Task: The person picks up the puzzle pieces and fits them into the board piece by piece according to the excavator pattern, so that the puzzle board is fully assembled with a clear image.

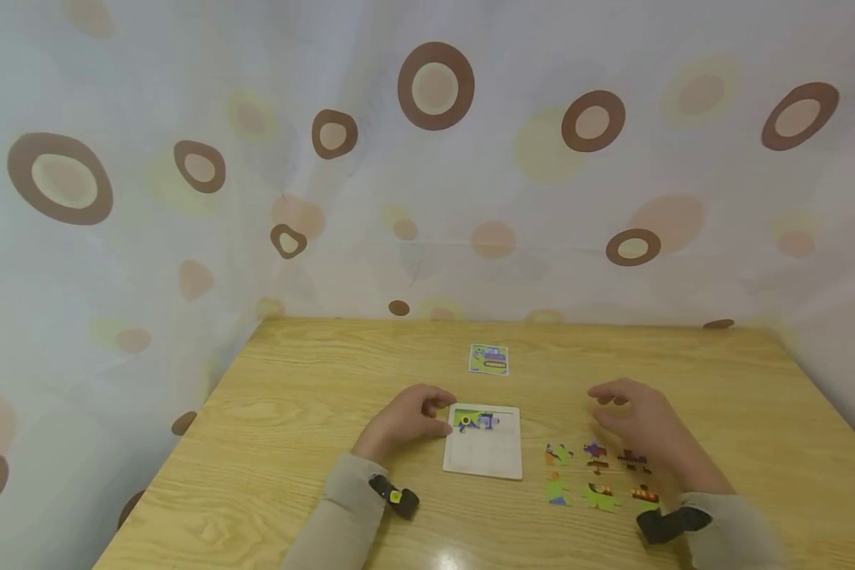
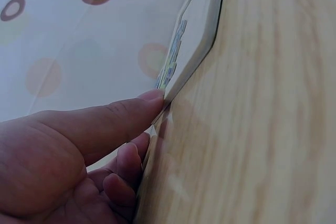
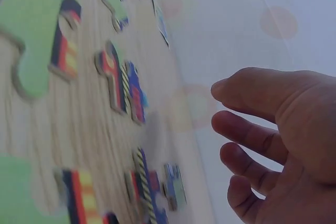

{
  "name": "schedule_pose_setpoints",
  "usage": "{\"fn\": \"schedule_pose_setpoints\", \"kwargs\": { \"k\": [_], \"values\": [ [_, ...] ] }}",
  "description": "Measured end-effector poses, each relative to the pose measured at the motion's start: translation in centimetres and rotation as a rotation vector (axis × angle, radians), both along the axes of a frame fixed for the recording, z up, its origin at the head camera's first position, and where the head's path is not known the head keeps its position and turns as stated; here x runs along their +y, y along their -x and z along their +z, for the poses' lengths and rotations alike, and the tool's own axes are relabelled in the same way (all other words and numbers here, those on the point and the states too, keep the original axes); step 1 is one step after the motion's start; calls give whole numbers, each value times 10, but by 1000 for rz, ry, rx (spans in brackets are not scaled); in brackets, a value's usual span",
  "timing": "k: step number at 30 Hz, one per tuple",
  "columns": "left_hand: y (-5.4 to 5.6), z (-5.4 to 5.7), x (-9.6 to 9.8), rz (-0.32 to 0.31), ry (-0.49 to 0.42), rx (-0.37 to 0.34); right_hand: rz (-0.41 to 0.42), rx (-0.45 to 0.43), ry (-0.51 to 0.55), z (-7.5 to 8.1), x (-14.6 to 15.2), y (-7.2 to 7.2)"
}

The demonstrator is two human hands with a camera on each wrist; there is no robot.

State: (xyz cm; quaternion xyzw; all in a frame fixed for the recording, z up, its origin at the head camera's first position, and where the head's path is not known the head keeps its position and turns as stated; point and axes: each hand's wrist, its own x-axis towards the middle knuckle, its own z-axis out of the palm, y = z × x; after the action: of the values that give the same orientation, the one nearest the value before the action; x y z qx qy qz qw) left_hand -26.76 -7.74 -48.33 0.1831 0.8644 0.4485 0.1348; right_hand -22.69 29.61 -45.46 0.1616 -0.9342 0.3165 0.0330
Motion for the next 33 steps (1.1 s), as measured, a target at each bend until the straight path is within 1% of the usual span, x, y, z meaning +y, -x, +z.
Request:
{"fn": "schedule_pose_setpoints", "kwargs": {
  "k": [5,9,13,17,27,33],
  "values": [
    [0,-1,2,1,8,5,-30,-58,-23,-3,21,0],
    [0,-1,2,-5,15,14,-45,-83,-34,-7,35,-1],
    [0,-1,2,2,11,4,-45,-94,-52,-11,45,0],
    [0,-1,3,5,5,-4,-32,-102,-66,-15,49,-1],
    [0,-3,1,1,4,9,-2,-125,-43,-22,52,-2],
    [0,-2,0,3,4,5,29,-80,-73,-21,50,-1]
  ]
}}
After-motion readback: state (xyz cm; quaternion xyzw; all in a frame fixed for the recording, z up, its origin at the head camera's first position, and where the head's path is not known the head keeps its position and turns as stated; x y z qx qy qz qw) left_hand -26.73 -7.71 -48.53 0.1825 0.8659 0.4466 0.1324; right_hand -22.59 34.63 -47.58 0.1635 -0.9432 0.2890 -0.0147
